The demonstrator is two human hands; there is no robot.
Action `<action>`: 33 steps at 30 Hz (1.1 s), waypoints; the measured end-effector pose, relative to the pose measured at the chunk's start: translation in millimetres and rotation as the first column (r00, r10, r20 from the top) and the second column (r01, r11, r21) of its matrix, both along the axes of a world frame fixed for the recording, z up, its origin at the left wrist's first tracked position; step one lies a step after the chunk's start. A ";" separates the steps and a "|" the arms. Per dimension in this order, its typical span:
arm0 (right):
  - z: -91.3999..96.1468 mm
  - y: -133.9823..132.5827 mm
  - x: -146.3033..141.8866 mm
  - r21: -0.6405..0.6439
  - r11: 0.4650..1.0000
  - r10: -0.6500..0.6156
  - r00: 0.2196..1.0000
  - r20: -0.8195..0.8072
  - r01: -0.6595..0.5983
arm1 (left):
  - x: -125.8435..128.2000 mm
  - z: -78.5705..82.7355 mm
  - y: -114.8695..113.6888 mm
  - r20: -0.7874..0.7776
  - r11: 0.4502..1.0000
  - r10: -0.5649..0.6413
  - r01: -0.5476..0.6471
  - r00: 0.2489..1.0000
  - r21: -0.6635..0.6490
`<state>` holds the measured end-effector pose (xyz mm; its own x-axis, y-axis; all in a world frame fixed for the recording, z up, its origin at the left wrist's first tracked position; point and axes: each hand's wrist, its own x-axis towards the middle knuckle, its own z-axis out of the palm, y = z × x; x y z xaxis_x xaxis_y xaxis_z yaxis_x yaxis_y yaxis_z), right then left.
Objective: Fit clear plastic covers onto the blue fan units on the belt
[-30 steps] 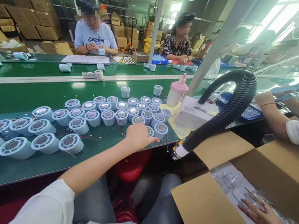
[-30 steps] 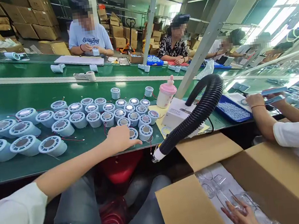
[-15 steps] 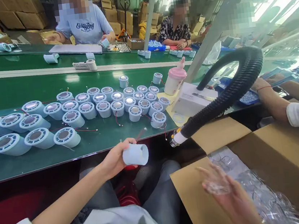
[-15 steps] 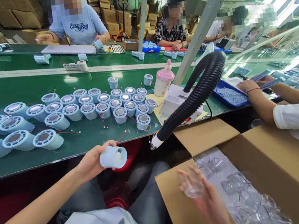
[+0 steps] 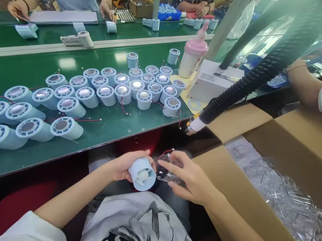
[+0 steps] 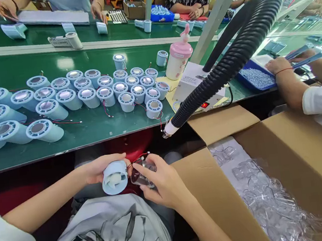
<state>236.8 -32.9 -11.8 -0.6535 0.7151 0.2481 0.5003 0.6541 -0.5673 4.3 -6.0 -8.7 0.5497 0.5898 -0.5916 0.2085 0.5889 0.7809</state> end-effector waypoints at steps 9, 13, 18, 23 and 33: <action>2.2 3.1 -11.4 -0.265 0.953 -0.130 0.988 0.079 0.147 | 10.0 22.5 -9.4 -0.471 0.644 0.024 0.346 0.882 0.682; 7.1 0.4 -9.8 -0.456 0.878 -0.224 0.967 -0.123 0.145 | 7.1 10.2 -11.1 -0.254 0.694 0.127 0.097 0.959 0.714; 8.6 -1.8 -10.0 -0.539 0.809 -0.427 0.865 -0.264 0.235 | 1.6 -11.8 -8.1 -0.154 0.624 0.080 0.070 0.985 0.779; 7.9 1.1 -6.3 -0.755 0.635 -0.584 0.743 -0.328 0.165 | 1.8 -16.5 -6.5 -0.071 0.628 -0.090 0.112 0.993 0.770; 7.2 -3.4 7.9 -0.480 0.873 -0.276 0.900 -0.338 0.088 | 9.2 -0.2 -17.4 0.252 0.947 0.035 -0.112 0.967 0.300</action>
